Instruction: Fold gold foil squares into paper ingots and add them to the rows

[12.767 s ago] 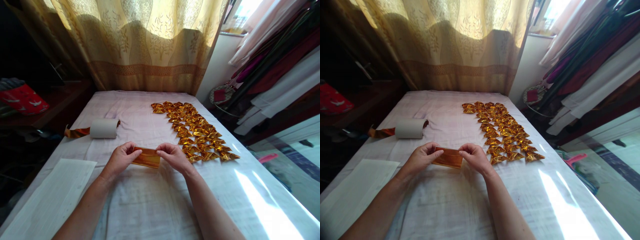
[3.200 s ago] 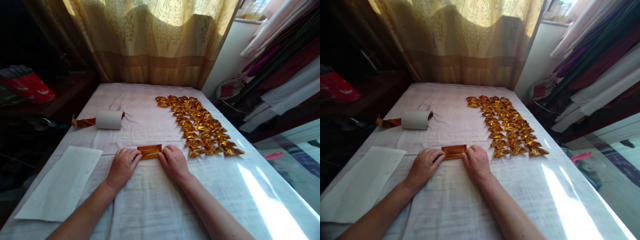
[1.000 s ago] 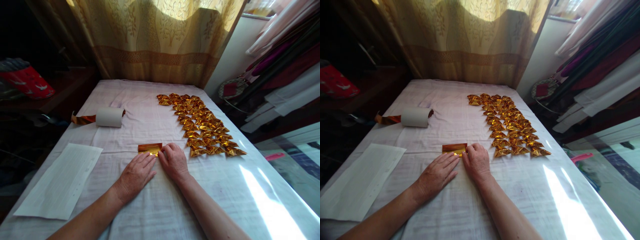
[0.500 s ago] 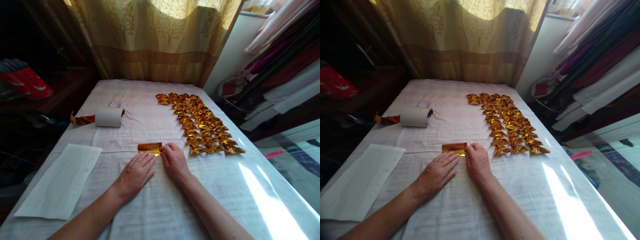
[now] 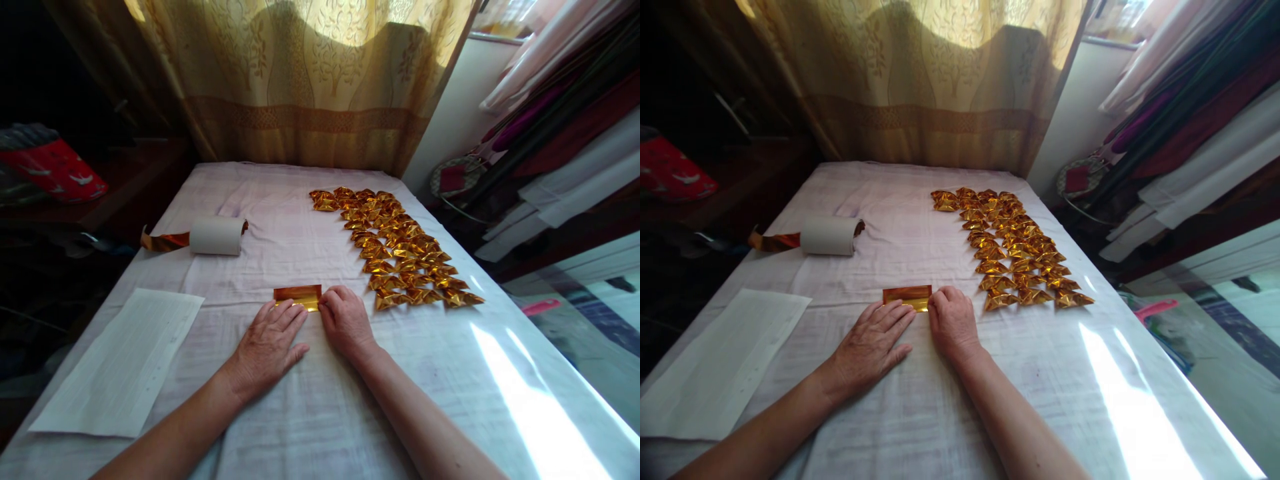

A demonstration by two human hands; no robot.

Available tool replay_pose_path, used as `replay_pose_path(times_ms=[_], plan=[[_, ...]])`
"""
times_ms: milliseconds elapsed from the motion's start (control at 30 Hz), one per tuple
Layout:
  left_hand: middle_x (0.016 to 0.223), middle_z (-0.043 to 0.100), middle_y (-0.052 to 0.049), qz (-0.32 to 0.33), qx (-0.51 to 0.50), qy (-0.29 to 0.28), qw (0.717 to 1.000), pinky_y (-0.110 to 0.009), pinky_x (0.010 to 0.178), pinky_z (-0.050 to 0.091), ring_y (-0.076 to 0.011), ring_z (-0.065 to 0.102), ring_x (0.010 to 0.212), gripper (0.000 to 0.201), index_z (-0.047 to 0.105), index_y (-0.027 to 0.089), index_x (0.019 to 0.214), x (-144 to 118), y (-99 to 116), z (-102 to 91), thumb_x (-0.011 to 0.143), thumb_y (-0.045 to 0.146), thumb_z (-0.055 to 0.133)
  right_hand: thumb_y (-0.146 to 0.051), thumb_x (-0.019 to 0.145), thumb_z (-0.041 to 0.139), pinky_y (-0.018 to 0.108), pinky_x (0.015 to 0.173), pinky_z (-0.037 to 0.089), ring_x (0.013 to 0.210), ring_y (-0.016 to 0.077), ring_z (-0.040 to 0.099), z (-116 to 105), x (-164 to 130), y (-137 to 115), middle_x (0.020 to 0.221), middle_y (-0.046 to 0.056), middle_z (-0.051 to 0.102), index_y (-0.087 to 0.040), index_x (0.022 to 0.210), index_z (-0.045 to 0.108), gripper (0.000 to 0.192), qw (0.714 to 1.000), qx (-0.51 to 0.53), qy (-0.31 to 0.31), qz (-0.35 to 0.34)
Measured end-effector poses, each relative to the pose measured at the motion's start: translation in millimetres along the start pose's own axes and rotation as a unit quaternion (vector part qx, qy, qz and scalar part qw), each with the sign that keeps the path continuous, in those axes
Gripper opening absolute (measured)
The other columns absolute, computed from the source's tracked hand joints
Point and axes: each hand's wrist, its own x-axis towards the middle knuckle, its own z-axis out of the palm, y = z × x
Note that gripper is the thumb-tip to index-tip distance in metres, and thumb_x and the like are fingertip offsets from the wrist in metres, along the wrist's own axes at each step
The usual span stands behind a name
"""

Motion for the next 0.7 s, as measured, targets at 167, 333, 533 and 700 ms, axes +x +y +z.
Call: replay_pose_path(times_ms=[167, 333, 533, 700], plan=[[0.137, 0.062, -0.006, -0.007, 0.022, 0.014, 1.0, -0.044, 0.118, 0.019, -0.0245, 0.049, 0.132, 0.047, 0.055, 0.021, 0.137, -15.2, -10.8, -7.9, 0.1, 0.047, 0.039, -0.018, 0.092, 0.054, 0.03, 0.077, 0.04, 0.089, 0.0206, 0.058, -0.4, 0.1, 0.5, 0.092, 0.006, 0.065, -0.021, 0.086, 0.063, 0.011, 1.0, 0.001, -0.006, 0.006], [0.136, 0.063, -0.007, -0.01, 0.041, 0.017, 0.999, -0.046, 0.118, 0.018, -0.0262, 0.05, 0.132, 0.045, 0.056, 0.021, 0.136, -28.4, -22.5, -17.2, 0.102, 0.043, 0.037, -0.017, 0.091, 0.054, 0.03, 0.079, 0.04, 0.09, 0.0207, 0.058, -0.5, -0.2, -0.1, 0.093, 0.006, 0.065, -0.021, 0.086, 0.063, 0.011, 1.0, 0.003, -0.006, 0.008], [0.134, 0.064, -0.008, 0.007, 0.055, 0.025, 0.998, -0.047, 0.115, 0.023, -0.0275, 0.052, 0.129, 0.044, 0.057, 0.018, 0.135, -33.2, -28.8, -21.9, 0.1, 0.041, 0.041, -0.017, 0.09, 0.054, 0.031, 0.08, 0.042, 0.089, 0.0209, 0.059, 1.5, -0.4, 3.0, 0.092, 0.006, 0.066, -0.021, 0.085, 0.064, 0.012, 1.0, 0.025, 0.003, 0.009], [0.139, 0.061, -0.008, -0.009, 0.048, 0.037, 0.998, -0.046, 0.115, 0.024, -0.0273, 0.048, 0.134, 0.044, 0.058, 0.02, 0.134, -32.0, -27.5, -18.7, 0.099, 0.043, 0.042, -0.018, 0.092, 0.051, 0.033, 0.081, 0.045, 0.088, 0.0208, 0.06, -2.2, -6.0, 2.4, 0.094, 0.007, 0.068, -0.02, 0.089, 0.066, 0.015, 0.992, 0.067, 0.101, -0.038]])
